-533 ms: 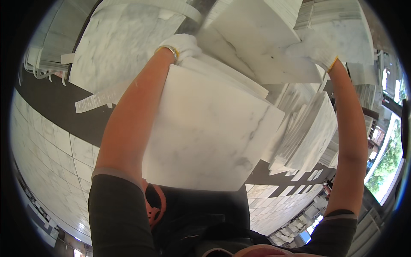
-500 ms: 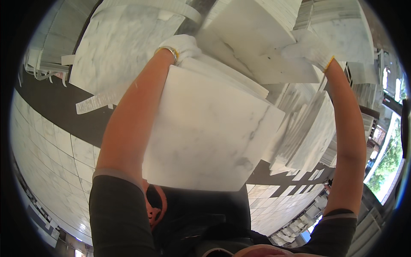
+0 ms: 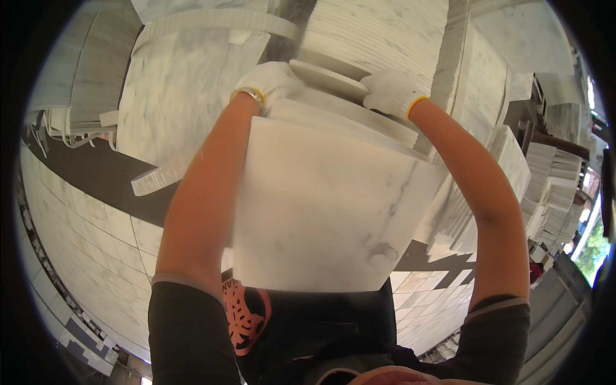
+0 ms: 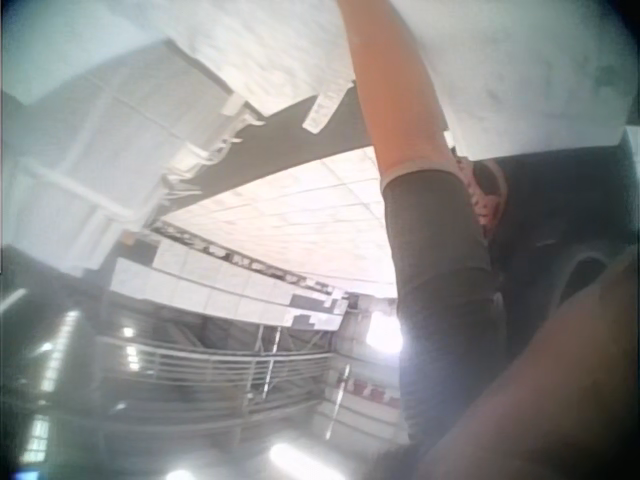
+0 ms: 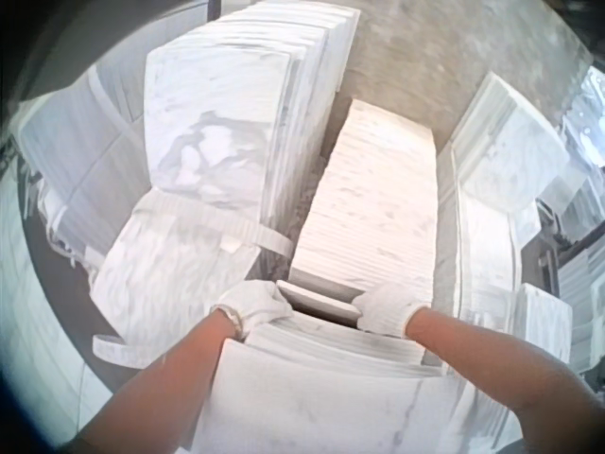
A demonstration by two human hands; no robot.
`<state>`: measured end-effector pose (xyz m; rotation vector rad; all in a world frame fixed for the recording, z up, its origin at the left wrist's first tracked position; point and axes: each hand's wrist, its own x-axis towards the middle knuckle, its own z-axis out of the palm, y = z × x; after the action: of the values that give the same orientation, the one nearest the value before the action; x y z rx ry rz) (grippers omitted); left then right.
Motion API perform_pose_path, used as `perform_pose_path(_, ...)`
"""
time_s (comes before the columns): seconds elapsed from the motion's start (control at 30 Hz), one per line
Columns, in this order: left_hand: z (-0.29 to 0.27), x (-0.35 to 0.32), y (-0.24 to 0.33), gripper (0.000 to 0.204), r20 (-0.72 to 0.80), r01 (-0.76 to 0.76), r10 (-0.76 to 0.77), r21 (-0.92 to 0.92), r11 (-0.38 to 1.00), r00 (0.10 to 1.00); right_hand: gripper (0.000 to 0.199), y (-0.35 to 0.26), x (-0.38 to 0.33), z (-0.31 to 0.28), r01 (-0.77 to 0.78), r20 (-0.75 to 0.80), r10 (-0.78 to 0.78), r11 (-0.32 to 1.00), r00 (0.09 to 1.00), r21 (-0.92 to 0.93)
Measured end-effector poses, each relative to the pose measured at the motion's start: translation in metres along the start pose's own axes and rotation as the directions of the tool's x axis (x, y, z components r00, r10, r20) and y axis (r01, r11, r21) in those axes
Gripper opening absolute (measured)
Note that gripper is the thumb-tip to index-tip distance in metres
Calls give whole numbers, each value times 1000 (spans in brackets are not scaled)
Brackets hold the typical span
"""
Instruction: The person repeatedly picks up white rectangular tiles from a large stack and places them onto a growing pile on the floor. The person also moves a few tiles from the floor back to the stack. A second person is visible nearby handling tiles as well.
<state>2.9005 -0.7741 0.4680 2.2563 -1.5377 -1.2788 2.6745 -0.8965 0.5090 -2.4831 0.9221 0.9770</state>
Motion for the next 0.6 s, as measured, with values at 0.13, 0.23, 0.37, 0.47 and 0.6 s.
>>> perform_pose_path(0.13, -3, 0, 2, 40, 50, 78, -78, 4, 997, 996, 31, 2, 12, 15, 14, 11, -14, 1000, 1000, -9)
perform_pose_path(0.23, -2, -3, 3, 42, -8, 59, -60, -58, 997, 998, 32, 5, 19, 23, 18, 36, -17, 1000, 999, -9)
perform_pose_path(0.37, -5, -3, 6, 42, 22, 139, -138, -27, 990, 990, 32, 8, 27, 30, 54, 45, -52, 997, 998, -50)
perform_pose_path(0.47, -8, -2, 8, 46, 124, 198, -197, 11, 980, 972, 31, 12, 27, 32, 83, 34, -82, 996, 996, -20)
perform_pose_path(0.6, 0, -10, 7, 57, -90, 210, -212, -37, 977, 973, 37, 24, 20, 25, 159, 63, -169, 978, 984, 134)
